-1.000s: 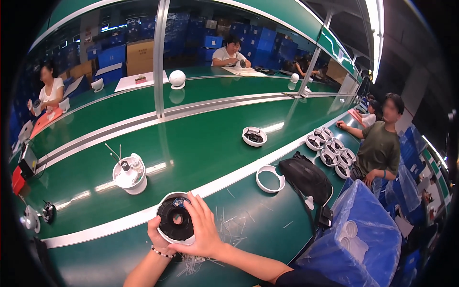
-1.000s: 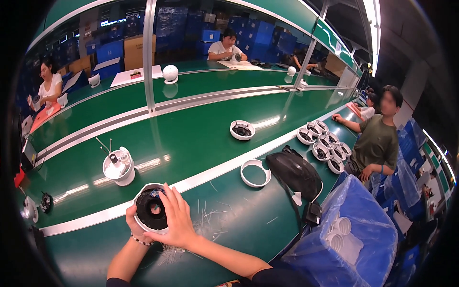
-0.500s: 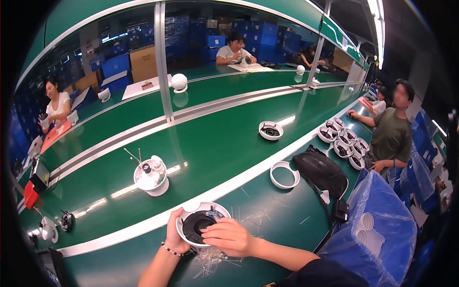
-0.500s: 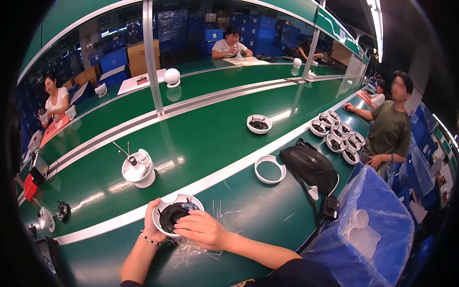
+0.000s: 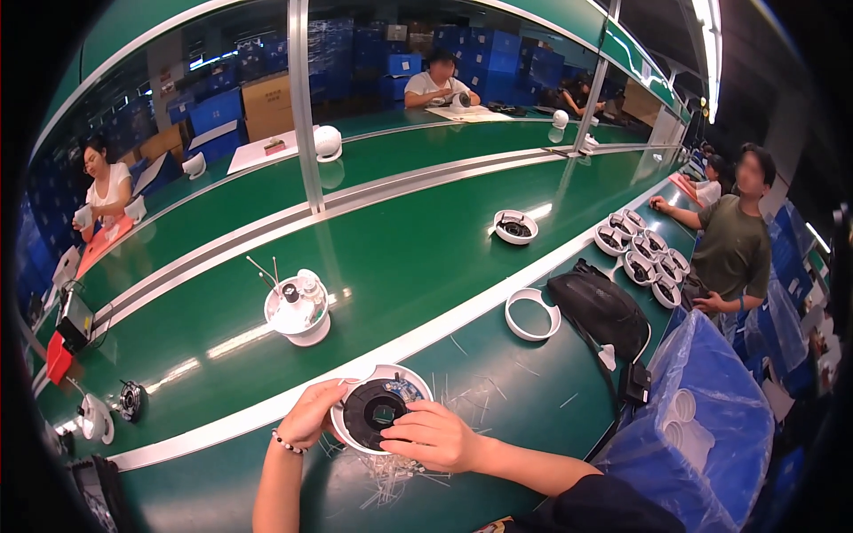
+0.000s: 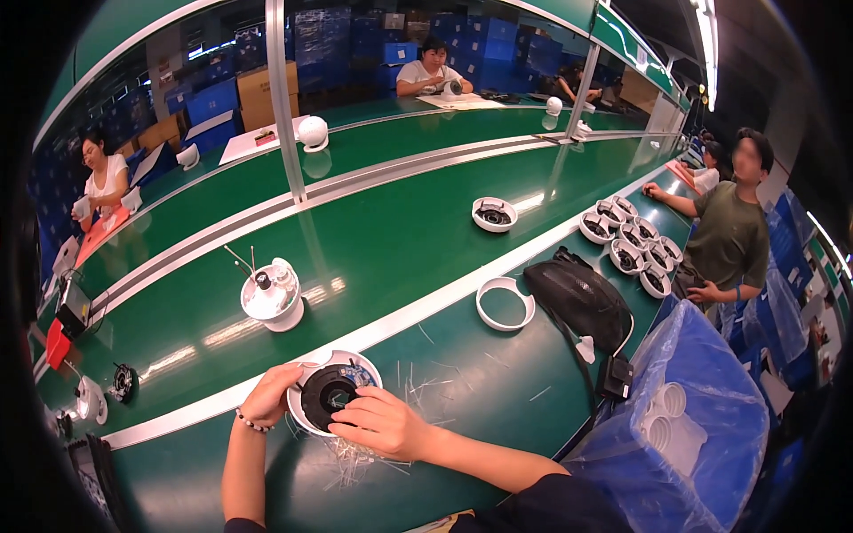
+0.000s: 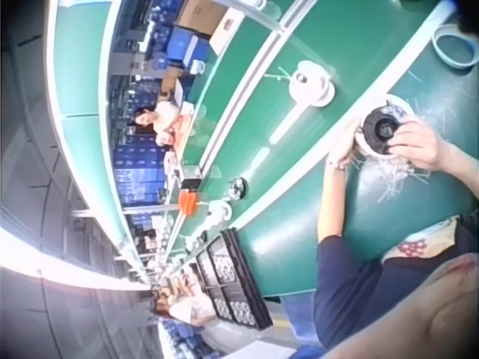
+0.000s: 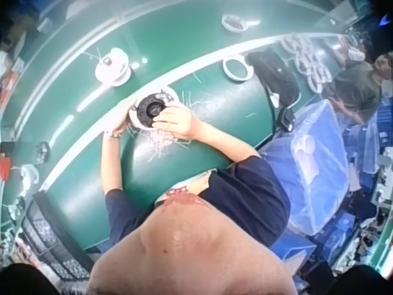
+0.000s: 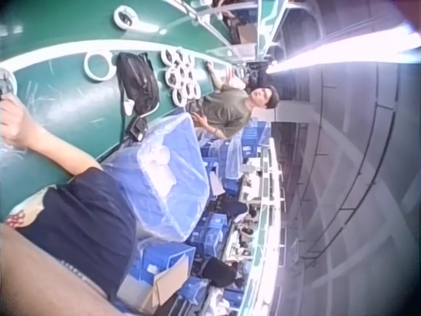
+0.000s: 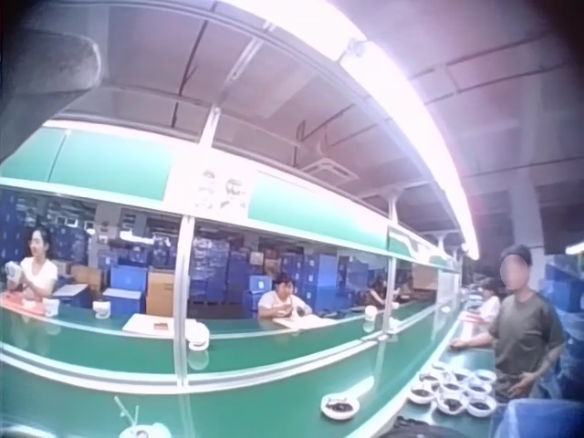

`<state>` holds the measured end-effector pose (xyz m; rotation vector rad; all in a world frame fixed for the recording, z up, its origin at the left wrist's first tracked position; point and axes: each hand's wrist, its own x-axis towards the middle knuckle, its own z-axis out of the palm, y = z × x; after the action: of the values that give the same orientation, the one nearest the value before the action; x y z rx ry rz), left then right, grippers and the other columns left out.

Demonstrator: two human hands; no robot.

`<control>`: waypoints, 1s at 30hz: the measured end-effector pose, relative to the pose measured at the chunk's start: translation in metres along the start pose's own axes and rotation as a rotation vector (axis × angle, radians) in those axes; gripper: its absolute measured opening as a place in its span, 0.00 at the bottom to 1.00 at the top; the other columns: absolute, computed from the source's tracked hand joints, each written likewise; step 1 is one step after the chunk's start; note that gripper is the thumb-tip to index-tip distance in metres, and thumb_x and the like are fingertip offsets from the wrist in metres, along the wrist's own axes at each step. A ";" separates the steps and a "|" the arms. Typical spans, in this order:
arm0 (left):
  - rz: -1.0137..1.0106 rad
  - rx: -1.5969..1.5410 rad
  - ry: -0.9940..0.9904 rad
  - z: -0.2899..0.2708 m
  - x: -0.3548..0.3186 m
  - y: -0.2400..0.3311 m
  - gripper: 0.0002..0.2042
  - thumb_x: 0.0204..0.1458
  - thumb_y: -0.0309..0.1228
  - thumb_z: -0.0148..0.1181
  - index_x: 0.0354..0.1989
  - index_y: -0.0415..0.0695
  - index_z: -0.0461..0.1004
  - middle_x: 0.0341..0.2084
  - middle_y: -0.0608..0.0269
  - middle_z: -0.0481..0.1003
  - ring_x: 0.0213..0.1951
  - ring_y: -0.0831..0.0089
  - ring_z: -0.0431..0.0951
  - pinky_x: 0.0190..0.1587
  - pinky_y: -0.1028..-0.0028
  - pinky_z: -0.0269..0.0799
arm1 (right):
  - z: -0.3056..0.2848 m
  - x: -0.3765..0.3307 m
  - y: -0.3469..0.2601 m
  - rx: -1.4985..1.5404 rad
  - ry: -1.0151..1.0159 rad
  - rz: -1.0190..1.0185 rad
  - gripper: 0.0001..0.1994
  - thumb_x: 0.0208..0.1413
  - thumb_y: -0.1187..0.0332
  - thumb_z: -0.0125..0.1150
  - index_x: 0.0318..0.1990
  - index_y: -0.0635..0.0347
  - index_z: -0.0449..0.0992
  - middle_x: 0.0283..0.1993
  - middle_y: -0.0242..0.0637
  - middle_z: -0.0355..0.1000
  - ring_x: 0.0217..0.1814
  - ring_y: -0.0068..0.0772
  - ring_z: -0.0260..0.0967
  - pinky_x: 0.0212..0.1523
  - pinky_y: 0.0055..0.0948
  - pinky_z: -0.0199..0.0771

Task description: Assembling lighting fixture components by fitting plastic housings onto internal electronic modules at a factory conveyor belt.

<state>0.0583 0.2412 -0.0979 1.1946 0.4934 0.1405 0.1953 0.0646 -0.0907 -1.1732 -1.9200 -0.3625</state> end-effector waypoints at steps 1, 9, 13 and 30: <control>0.011 0.014 -0.011 0.000 0.000 0.001 0.18 0.53 0.37 0.44 0.46 0.36 0.64 0.30 0.60 0.73 0.25 0.77 0.75 0.16 0.79 0.74 | 0.000 -0.001 -0.001 -0.011 -0.007 0.009 0.12 0.39 0.73 0.54 0.35 0.58 0.73 0.36 0.34 0.69 0.37 0.30 0.66 0.45 0.36 0.64; 0.038 0.184 0.039 -0.015 0.002 0.013 0.17 0.52 0.37 0.45 0.45 0.38 0.66 0.25 0.62 0.73 0.20 0.79 0.74 0.14 0.82 0.71 | -0.022 -0.010 0.001 -0.134 0.008 0.204 0.22 0.33 0.64 0.67 0.41 0.56 0.70 0.45 0.34 0.69 0.46 0.33 0.64 0.55 0.43 0.50; 0.098 0.208 0.249 -0.067 -0.023 0.033 0.18 0.52 0.37 0.45 0.46 0.38 0.64 0.27 0.60 0.73 0.19 0.76 0.74 0.12 0.80 0.72 | -0.051 -0.028 0.039 -0.432 0.011 0.479 0.22 0.34 0.66 0.65 0.42 0.59 0.69 0.44 0.38 0.68 0.48 0.39 0.61 0.54 0.41 0.51; 0.318 -0.199 0.921 -0.172 0.006 -0.034 0.23 0.50 0.45 0.49 0.49 0.46 0.56 0.37 0.60 0.67 0.26 0.64 0.77 0.19 0.78 0.71 | -0.082 -0.140 0.112 -0.682 0.067 0.967 0.18 0.38 0.73 0.59 0.42 0.59 0.70 0.49 0.40 0.62 0.57 0.46 0.52 0.57 0.48 0.45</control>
<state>-0.0172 0.3779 -0.1778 0.9554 1.0542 1.0178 0.3604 -0.0103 -0.1679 -2.3150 -0.9679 -0.5085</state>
